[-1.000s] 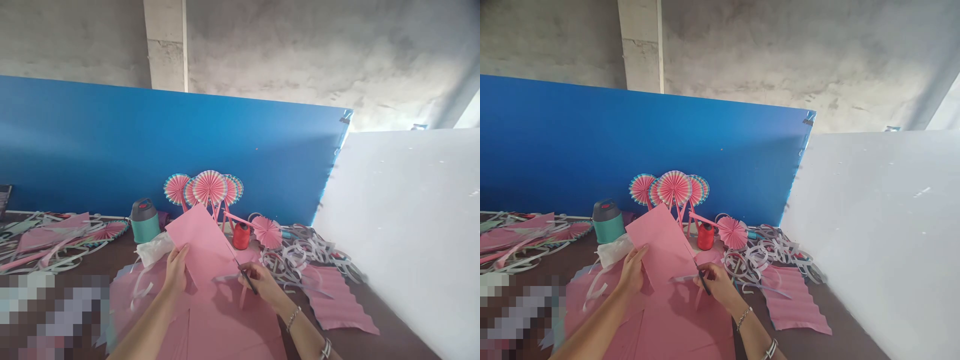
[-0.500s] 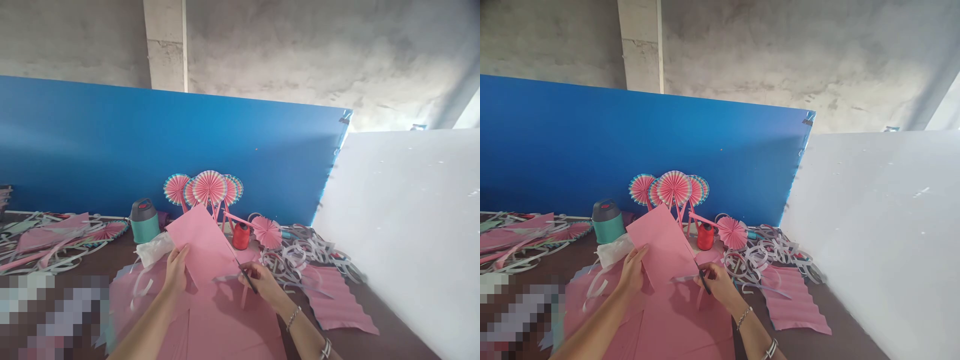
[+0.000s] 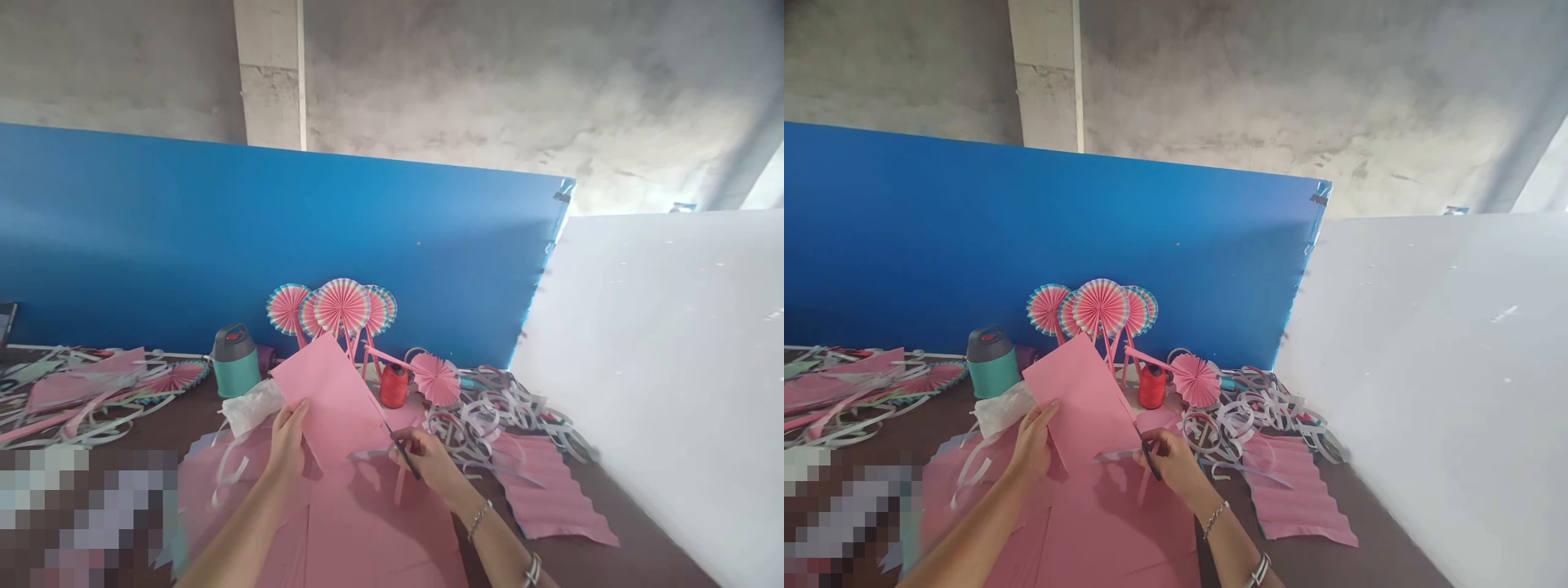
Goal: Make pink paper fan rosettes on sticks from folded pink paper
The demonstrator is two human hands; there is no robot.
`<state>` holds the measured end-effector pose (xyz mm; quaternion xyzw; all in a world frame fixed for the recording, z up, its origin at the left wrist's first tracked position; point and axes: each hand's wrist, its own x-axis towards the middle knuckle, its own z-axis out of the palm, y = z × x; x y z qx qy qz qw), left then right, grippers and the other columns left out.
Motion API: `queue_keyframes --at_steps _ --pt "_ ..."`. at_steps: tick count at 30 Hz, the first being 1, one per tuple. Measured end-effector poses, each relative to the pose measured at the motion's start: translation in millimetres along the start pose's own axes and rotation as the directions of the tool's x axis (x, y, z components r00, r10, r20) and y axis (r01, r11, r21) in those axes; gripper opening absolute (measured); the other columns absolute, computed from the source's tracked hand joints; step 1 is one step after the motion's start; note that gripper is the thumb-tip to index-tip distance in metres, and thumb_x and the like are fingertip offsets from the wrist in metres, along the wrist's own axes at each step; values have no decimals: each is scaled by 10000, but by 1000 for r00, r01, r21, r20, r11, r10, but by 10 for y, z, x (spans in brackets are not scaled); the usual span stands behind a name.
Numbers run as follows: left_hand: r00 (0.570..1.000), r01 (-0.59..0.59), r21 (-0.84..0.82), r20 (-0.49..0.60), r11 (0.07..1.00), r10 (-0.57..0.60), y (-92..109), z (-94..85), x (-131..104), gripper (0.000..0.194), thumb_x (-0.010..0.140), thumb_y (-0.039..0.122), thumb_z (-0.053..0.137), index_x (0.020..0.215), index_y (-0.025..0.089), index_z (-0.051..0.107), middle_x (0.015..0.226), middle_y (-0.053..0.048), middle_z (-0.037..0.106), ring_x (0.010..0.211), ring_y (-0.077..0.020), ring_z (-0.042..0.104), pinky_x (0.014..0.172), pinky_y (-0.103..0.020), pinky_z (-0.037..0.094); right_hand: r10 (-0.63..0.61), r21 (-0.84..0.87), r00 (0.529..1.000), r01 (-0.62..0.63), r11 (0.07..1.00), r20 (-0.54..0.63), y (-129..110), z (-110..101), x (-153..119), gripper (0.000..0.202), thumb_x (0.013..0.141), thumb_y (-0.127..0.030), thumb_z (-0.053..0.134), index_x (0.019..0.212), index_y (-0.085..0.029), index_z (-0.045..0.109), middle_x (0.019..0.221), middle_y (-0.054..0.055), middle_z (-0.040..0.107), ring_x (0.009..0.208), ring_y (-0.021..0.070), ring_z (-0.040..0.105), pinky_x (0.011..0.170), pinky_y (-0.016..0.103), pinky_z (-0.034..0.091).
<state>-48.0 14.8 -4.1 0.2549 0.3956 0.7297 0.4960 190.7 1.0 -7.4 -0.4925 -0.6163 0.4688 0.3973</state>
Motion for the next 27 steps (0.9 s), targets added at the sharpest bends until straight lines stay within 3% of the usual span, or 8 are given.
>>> queue_keyframes --at_steps 27 --pt "997 38 -12 -64 999 -39 -57 -41 57 305 571 303 728 829 177 627 741 -21 674 636 -185 636 569 -276 473 -32 -37 999 32 999 -13 -96 -22 -24 255 577 -282 707 795 -155 674 555 -51 455 520 88 373 467 202 303"
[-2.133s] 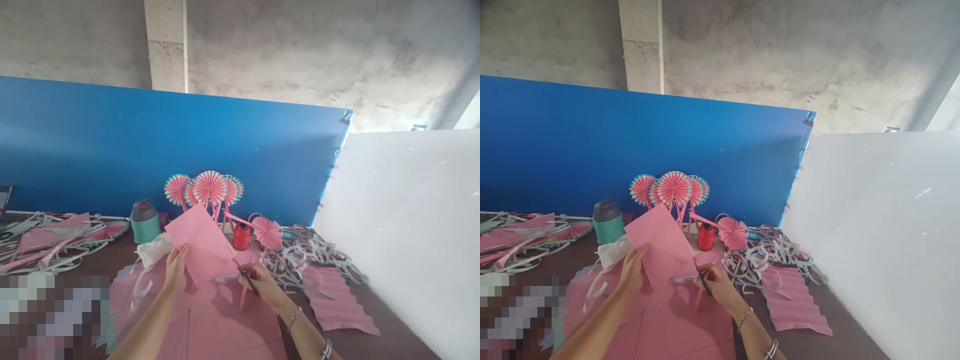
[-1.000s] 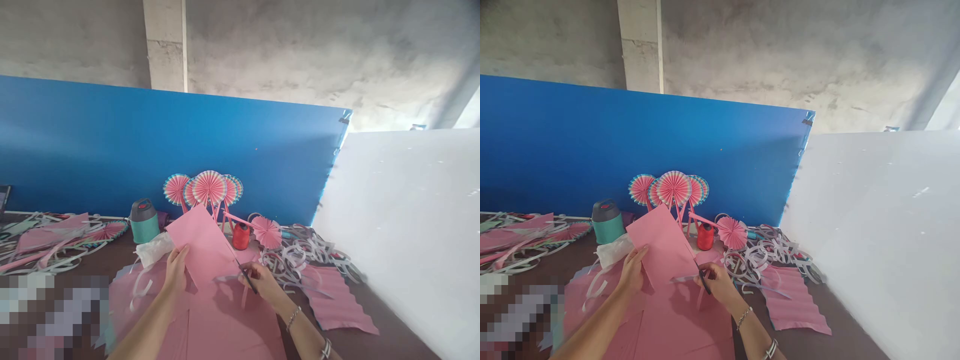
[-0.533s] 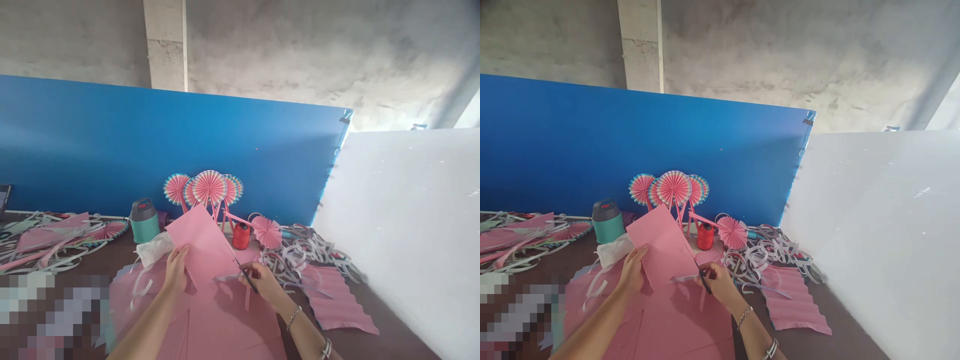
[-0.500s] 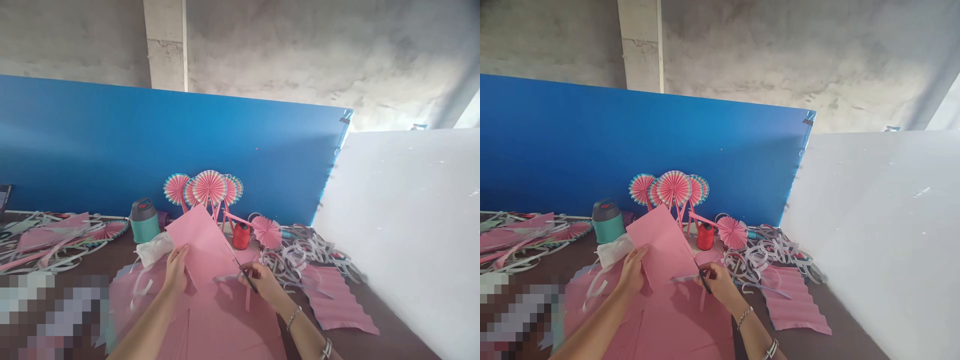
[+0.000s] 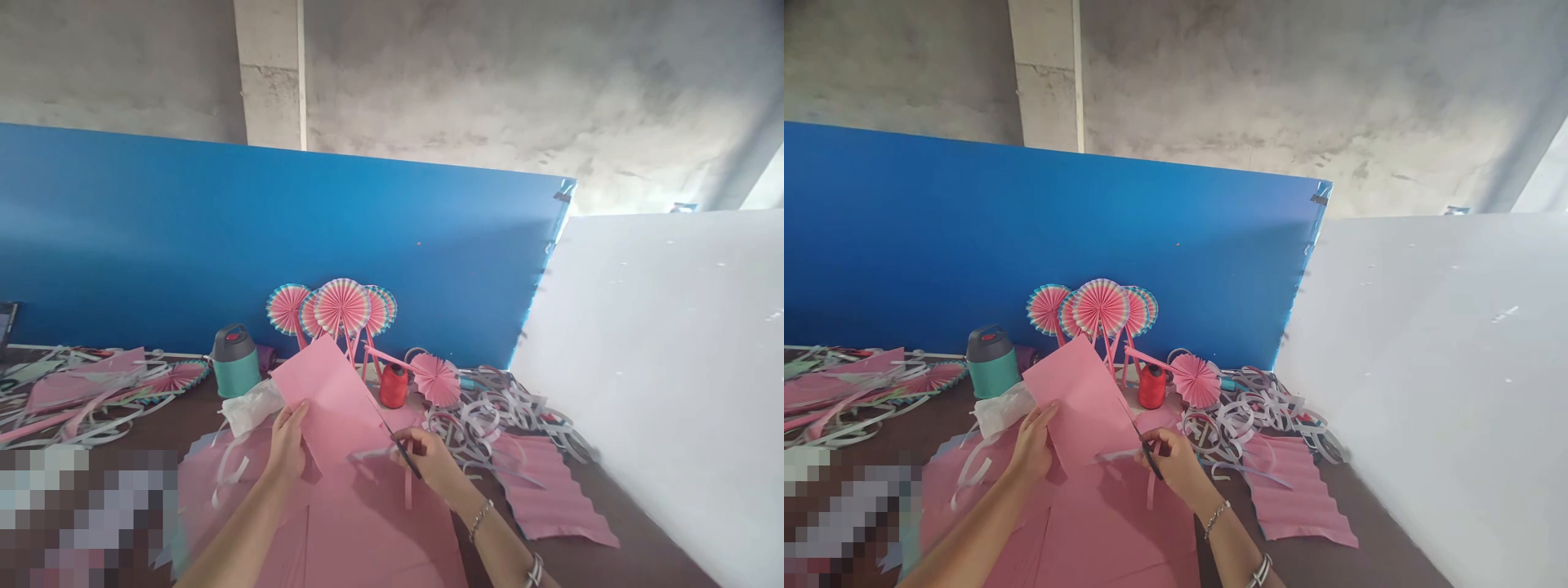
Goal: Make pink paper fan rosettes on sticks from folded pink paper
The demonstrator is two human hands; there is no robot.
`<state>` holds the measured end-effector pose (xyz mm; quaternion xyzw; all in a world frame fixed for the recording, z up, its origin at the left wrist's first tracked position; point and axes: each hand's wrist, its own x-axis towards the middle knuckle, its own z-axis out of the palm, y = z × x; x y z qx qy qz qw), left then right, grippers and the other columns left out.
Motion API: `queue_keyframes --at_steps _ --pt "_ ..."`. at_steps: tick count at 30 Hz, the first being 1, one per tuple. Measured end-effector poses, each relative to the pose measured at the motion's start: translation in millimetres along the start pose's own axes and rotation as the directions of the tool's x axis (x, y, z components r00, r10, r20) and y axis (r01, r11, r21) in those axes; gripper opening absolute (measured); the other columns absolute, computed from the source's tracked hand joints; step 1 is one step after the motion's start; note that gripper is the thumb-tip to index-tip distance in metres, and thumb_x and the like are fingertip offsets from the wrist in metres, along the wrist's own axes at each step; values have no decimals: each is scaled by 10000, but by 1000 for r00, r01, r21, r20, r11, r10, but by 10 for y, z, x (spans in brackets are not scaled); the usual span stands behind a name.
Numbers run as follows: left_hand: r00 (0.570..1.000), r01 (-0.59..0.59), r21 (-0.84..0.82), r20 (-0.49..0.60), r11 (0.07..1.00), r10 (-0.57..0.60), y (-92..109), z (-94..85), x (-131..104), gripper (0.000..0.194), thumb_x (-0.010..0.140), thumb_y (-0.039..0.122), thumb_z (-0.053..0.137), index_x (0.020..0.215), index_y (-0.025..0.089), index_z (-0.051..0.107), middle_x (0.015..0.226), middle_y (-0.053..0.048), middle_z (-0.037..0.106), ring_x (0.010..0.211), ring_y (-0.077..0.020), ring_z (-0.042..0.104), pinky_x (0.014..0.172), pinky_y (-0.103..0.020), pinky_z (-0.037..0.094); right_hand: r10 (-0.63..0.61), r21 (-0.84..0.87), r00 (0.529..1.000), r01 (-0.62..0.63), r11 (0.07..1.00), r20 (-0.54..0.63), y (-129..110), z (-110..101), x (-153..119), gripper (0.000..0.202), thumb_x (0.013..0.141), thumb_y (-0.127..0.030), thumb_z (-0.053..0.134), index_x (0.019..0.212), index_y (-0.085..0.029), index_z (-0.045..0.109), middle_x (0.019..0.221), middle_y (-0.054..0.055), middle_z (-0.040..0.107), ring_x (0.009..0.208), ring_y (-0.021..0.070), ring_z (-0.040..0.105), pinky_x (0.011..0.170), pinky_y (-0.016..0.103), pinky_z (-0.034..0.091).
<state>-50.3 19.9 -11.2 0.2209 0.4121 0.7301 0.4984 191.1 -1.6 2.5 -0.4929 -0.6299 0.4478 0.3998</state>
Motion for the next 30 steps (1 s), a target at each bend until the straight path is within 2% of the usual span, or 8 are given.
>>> queue_keyframes --at_steps 6,11,16,24,30 --pt "1000 8 3 19 1000 -8 -12 -14 6 294 585 312 730 822 181 615 748 -18 673 661 -193 634 584 -282 471 -14 -21 1000 14 1000 27 -33 -8 -8 283 571 -337 711 789 -161 679 534 -50 451 499 86 359 459 203 295" --pt "1000 6 -4 0 1000 -6 -15 1 -1 327 574 302 727 858 176 625 763 -30 675 654 -189 639 575 -273 478 3 -8 1000 -3 1000 9 -99 -6 -29 302 548 -343 716 773 -145 672 522 -61 410 500 78 320 457 199 270" --pt "1000 5 -3 30 1000 -5 -23 -2 0 328 591 312 720 878 180 631 767 -23 682 654 -183 640 594 -277 482 32 10 999 -31 999 -4 -142 -8 -46 306 528 -330 730 760 -138 677 498 -73 387 483 69 304 441 194 255" --pt "998 -7 12 64 1000 6 18 23 -34 372 547 294 741 876 157 634 715 -22 681 639 -205 642 570 -302 485 25 -5 1000 -25 1000 3 -91 11 -32 294 542 -331 717 778 -160 678 522 -59 418 489 83 334 452 213 284" --pt "992 0 35 127 999 -5 50 77 -112 435 567 291 737 967 172 616 807 -52 699 705 -217 655 601 -299 486 16 10 1000 -16 1000 -7 -25 14 -16 292 576 -317 707 821 -160 675 541 -58 428 505 88 365 449 208 299"
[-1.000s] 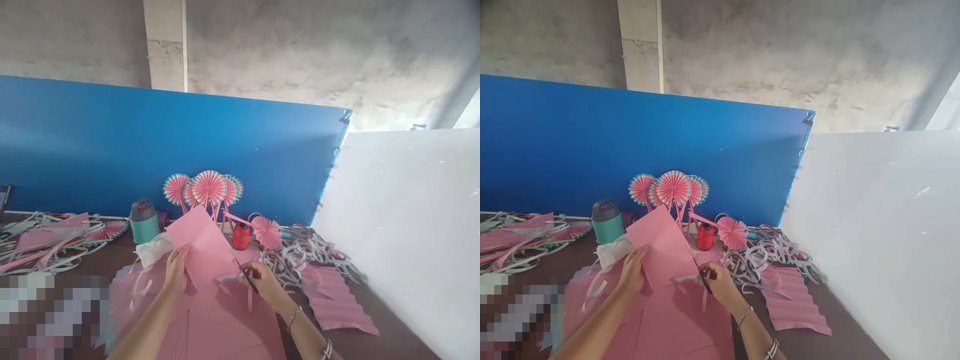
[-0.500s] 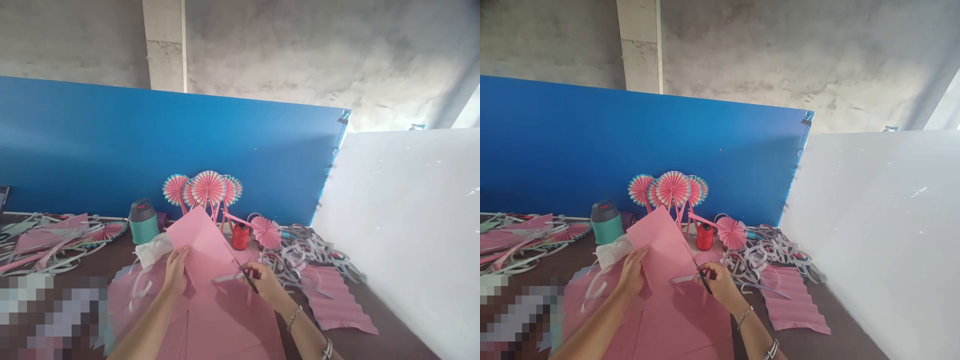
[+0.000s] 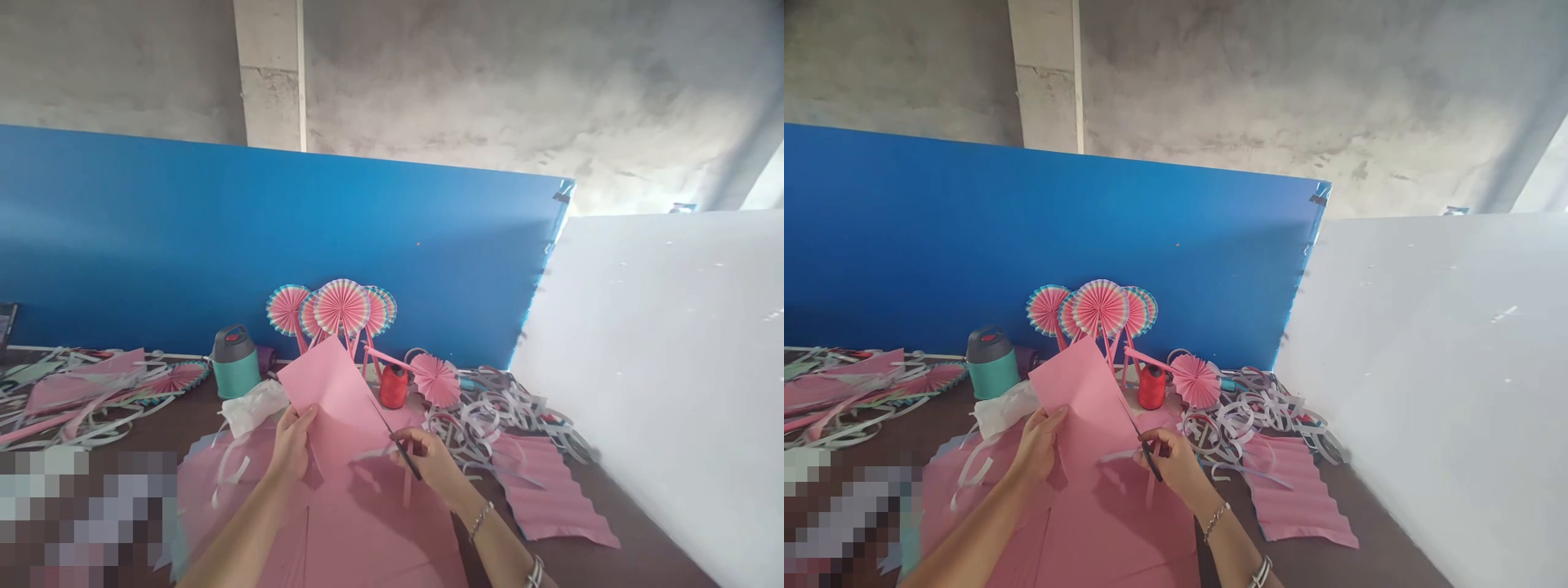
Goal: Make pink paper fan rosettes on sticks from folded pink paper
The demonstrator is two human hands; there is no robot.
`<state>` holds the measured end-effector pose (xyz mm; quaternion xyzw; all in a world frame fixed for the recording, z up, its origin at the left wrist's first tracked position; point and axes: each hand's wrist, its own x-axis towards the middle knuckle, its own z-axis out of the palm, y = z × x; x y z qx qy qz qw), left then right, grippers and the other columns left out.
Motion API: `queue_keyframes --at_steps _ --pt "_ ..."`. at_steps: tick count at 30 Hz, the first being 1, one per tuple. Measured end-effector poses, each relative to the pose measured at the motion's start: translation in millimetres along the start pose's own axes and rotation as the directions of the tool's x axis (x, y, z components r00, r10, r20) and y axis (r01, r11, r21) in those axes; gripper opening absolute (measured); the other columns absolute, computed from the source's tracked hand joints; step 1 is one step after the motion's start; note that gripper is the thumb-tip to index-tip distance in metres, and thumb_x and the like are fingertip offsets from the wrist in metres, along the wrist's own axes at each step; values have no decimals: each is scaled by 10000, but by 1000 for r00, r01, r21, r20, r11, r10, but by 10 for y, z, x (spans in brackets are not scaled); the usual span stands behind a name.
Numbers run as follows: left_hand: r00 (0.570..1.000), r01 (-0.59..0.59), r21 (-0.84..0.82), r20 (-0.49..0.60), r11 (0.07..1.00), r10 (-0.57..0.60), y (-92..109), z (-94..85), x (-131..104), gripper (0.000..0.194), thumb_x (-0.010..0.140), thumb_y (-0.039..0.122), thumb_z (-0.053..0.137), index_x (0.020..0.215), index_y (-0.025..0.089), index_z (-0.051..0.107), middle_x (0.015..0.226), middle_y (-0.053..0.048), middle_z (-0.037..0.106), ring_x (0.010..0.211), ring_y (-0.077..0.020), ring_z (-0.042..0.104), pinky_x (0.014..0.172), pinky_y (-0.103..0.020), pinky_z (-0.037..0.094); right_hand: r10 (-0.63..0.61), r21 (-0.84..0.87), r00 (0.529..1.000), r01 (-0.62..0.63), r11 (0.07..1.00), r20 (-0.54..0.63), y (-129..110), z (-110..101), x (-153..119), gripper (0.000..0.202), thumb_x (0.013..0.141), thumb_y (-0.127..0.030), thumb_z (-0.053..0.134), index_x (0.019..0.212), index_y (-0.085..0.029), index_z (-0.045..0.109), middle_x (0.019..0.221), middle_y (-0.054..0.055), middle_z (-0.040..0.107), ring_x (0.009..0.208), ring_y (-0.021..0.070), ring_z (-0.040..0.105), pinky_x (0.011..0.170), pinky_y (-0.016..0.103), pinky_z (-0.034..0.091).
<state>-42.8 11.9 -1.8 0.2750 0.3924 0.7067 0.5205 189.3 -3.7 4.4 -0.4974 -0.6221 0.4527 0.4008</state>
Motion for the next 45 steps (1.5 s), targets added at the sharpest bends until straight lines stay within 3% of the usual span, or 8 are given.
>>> queue_keyframes --at_steps 9,20,35,45 --pt "992 21 41 123 999 -26 -70 4 -24 450 609 343 732 1011 178 615 880 -58 706 749 -220 656 618 -296 486 -1 73 999 4 997 -40 88 8 38 306 570 -316 725 819 -154 648 602 -38 502 544 97 418 488 215 333" --pt "990 14 45 137 999 -20 -67 12 -30 428 626 334 725 1002 161 614 902 -81 706 770 -233 660 634 -306 491 13 119 999 -8 993 -37 61 17 44 369 520 -351 774 803 -153 643 594 -34 538 546 105 461 520 232 379" --pt "994 36 65 99 997 -42 -58 27 -38 456 580 344 750 984 170 629 903 -77 710 757 -232 660 615 -301 491 9 121 999 -4 993 -42 -32 17 5 327 534 -300 762 798 -148 643 564 -51 511 518 87 422 499 218 345" --pt "991 36 41 129 999 -41 -81 4 -24 490 608 329 742 1050 168 607 909 -79 702 769 -232 655 626 -308 487 28 82 998 -23 996 -54 -7 5 9 313 534 -293 751 774 -147 614 545 -66 466 502 82 398 480 215 318"
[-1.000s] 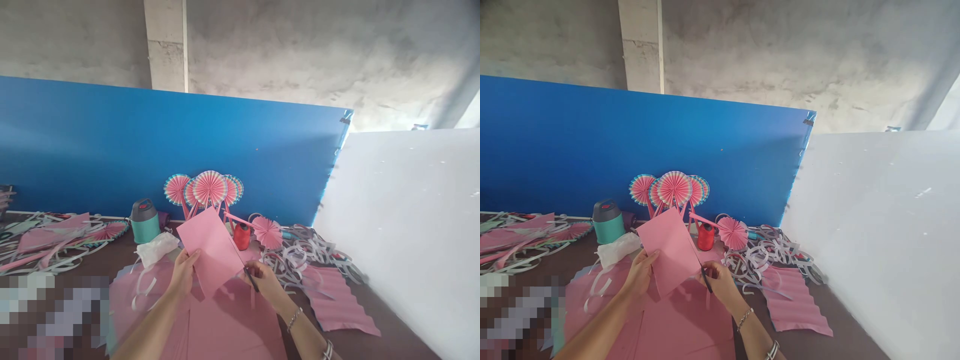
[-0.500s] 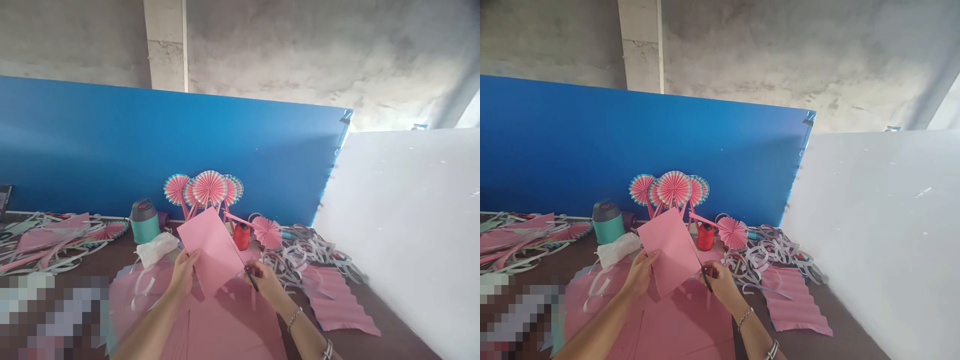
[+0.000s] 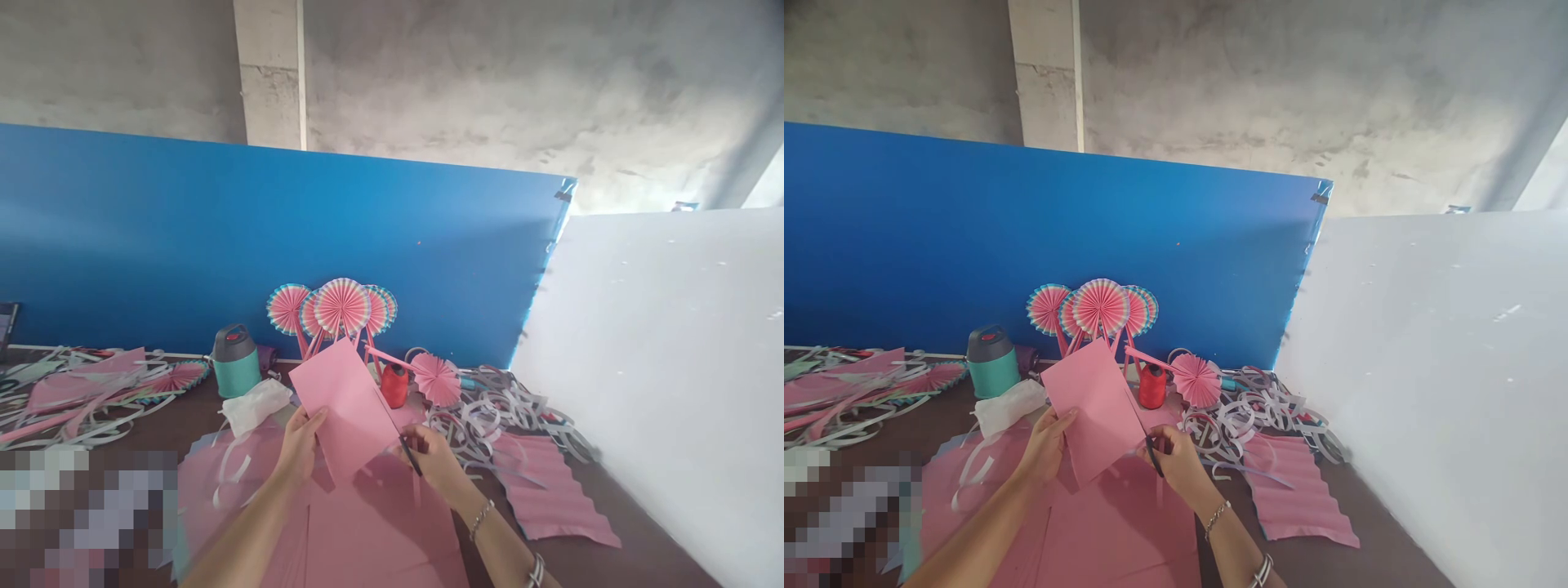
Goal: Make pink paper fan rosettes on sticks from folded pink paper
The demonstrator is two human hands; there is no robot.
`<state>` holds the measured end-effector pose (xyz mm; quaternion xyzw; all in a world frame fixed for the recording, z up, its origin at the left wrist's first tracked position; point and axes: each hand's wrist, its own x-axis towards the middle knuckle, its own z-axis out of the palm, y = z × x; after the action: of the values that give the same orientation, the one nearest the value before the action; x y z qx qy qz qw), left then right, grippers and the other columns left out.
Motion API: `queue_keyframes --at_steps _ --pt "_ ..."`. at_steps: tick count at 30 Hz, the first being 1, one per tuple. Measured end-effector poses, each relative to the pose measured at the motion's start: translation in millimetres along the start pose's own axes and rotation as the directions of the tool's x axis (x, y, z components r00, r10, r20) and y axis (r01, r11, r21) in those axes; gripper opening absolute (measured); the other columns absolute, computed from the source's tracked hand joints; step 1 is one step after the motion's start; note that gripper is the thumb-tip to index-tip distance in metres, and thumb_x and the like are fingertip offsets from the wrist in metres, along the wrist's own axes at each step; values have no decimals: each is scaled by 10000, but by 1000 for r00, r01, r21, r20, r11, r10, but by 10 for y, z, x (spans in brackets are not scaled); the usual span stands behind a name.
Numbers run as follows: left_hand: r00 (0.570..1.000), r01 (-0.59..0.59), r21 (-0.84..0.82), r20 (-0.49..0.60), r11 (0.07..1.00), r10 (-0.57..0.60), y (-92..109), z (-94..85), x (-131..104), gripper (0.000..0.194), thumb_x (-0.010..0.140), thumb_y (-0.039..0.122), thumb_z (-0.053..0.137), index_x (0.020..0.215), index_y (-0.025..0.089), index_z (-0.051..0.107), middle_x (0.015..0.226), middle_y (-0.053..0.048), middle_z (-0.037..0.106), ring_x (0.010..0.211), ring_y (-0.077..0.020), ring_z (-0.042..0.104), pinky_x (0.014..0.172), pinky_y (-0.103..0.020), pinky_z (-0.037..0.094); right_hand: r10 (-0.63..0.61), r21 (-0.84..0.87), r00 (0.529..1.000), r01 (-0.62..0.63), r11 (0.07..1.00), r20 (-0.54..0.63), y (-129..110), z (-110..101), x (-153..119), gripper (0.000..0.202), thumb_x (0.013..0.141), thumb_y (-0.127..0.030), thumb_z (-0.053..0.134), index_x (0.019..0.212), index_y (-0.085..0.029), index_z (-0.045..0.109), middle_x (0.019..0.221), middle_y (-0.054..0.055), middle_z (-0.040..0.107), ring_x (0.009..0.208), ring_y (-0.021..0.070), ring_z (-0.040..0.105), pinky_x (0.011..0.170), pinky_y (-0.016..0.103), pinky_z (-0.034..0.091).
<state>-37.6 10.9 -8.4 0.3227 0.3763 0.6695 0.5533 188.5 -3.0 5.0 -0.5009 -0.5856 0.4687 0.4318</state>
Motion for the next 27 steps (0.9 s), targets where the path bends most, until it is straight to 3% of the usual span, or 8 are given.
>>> queue_keyframes --at_steps 11,21,27 --pt "1000 -5 16 -3 1000 5 0 7 -1 465 590 342 749 1002 165 626 892 -71 709 716 -216 655 601 -290 484 22 -8 1000 -22 1000 -9 -22 11 -12 324 531 -272 748 805 -140 637 536 -66 468 500 87 409 480 215 330" --pt "999 -11 45 31 999 9 -49 17 2 457 616 366 740 1003 155 617 895 -76 710 666 -200 658 596 -289 488 -71 23 997 70 997 44 43 10 4 188 599 -292 719 684 -155 622 581 -43 477 540 90 386 499 218 305" --pt "996 69 -6 54 998 -69 2 89 -69 400 604 304 754 938 144 600 813 -85 713 638 -214 665 551 -290 502 1 143 996 -13 990 86 -4 19 -6 288 561 -360 749 700 -155 602 518 -56 445 477 77 365 455 216 246"
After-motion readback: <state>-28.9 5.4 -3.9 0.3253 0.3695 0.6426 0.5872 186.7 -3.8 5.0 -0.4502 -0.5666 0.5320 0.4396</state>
